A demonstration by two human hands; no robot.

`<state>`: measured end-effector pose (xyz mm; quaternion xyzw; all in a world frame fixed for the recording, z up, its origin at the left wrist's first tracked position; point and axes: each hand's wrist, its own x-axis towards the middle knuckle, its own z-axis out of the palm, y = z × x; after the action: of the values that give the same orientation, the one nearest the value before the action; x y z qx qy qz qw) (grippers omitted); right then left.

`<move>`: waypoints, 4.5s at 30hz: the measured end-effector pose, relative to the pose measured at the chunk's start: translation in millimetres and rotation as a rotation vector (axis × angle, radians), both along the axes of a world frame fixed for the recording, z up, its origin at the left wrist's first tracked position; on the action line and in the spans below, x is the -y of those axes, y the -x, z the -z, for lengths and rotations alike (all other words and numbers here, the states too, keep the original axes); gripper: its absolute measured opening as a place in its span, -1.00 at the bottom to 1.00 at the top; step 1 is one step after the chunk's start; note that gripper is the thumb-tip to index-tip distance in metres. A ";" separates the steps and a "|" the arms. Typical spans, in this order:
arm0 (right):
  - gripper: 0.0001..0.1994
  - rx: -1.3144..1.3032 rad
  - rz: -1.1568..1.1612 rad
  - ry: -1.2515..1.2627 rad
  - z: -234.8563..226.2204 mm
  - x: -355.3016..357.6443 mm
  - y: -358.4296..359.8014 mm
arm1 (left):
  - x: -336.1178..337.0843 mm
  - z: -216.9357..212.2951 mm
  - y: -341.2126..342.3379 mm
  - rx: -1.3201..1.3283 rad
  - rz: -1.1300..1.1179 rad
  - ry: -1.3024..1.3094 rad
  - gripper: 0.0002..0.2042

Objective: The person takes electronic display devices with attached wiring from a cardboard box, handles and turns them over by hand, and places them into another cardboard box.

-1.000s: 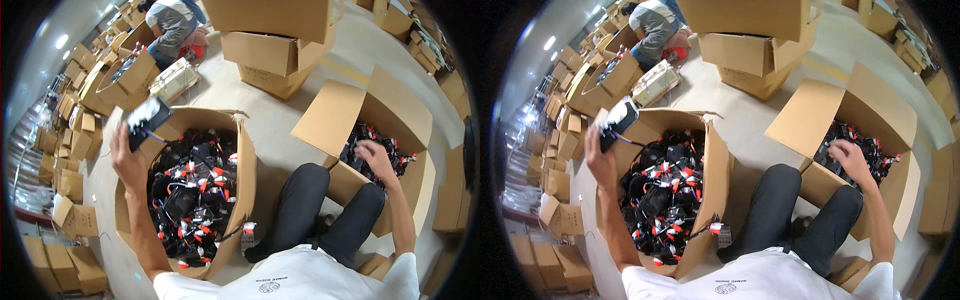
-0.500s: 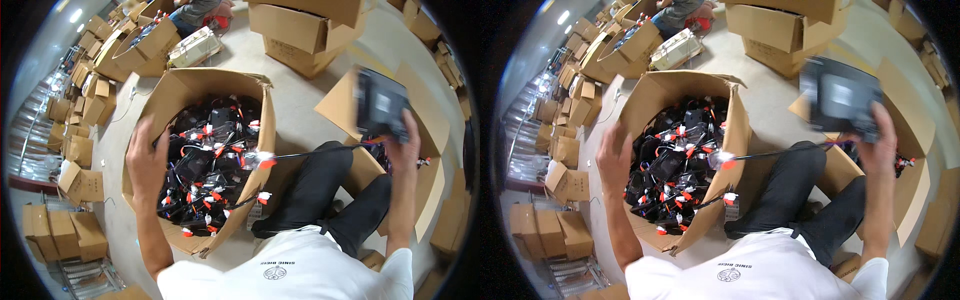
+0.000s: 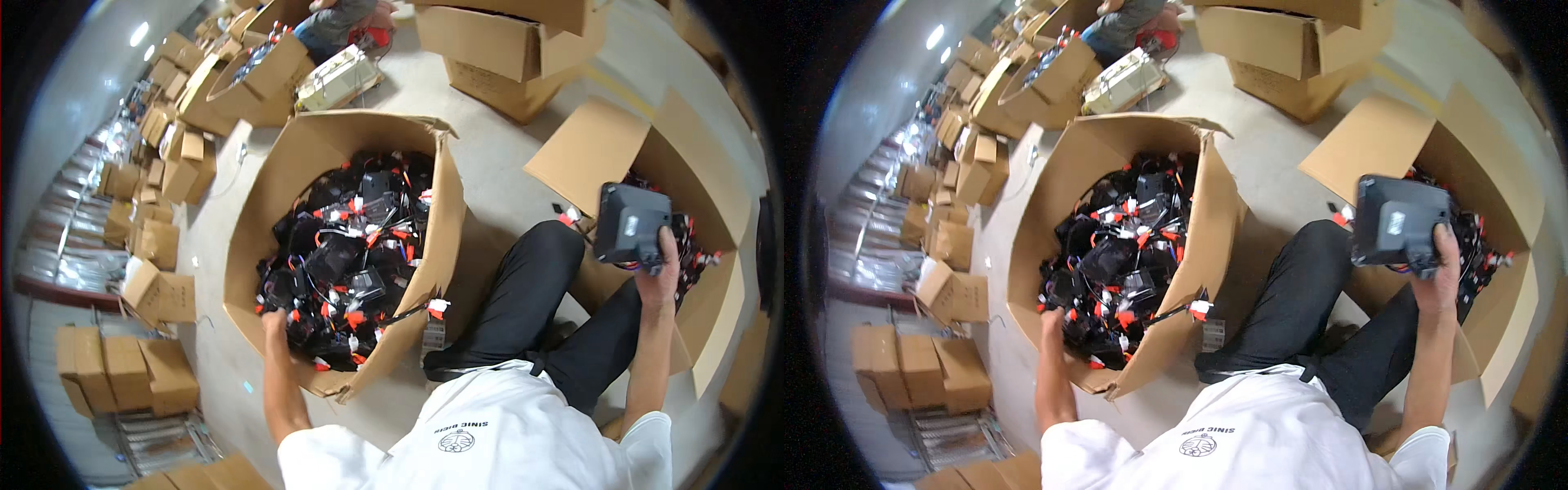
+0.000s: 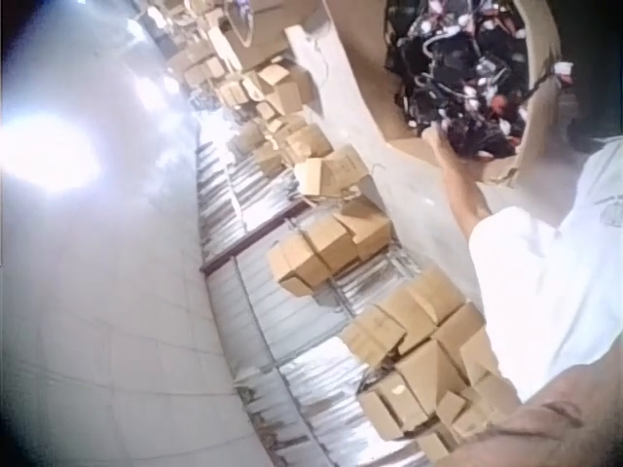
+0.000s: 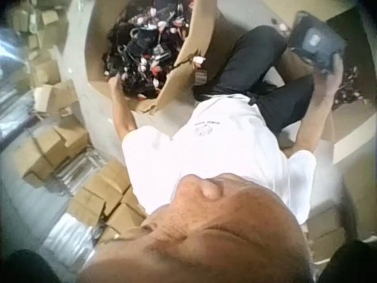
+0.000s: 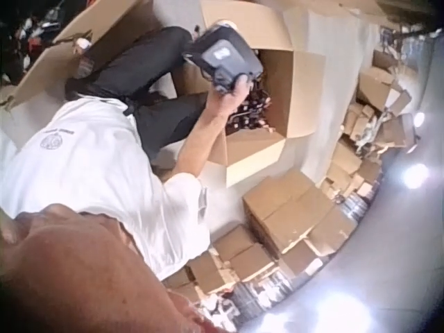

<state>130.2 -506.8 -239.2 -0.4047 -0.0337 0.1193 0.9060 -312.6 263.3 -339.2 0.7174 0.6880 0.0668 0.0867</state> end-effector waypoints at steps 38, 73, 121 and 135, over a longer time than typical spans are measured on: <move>-0.22 0.388 0.183 0.322 -29.2 -17.3 65.3 | 567.7 -151.3 -349.0 1.422 1.164 0.485 -0.36; -0.42 -0.649 0.033 0.598 141.2 280.3 -15.8 | 589.2 -33.1 -416.3 0.604 1.743 0.099 -0.69; -0.73 -0.140 -0.243 1.443 159.3 247.1 -17.5 | 176.0 -18.2 -208.7 0.599 0.258 0.264 -0.54; -0.69 0.195 -0.194 1.335 47.0 138.2 -47.3 | 241.5 -242.4 -225.7 1.541 0.416 0.233 -0.63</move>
<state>177.5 -645.0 -286.3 -0.8809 -0.0704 0.1582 0.4404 -86.9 21.8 -96.8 0.5694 0.2898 0.4530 0.6217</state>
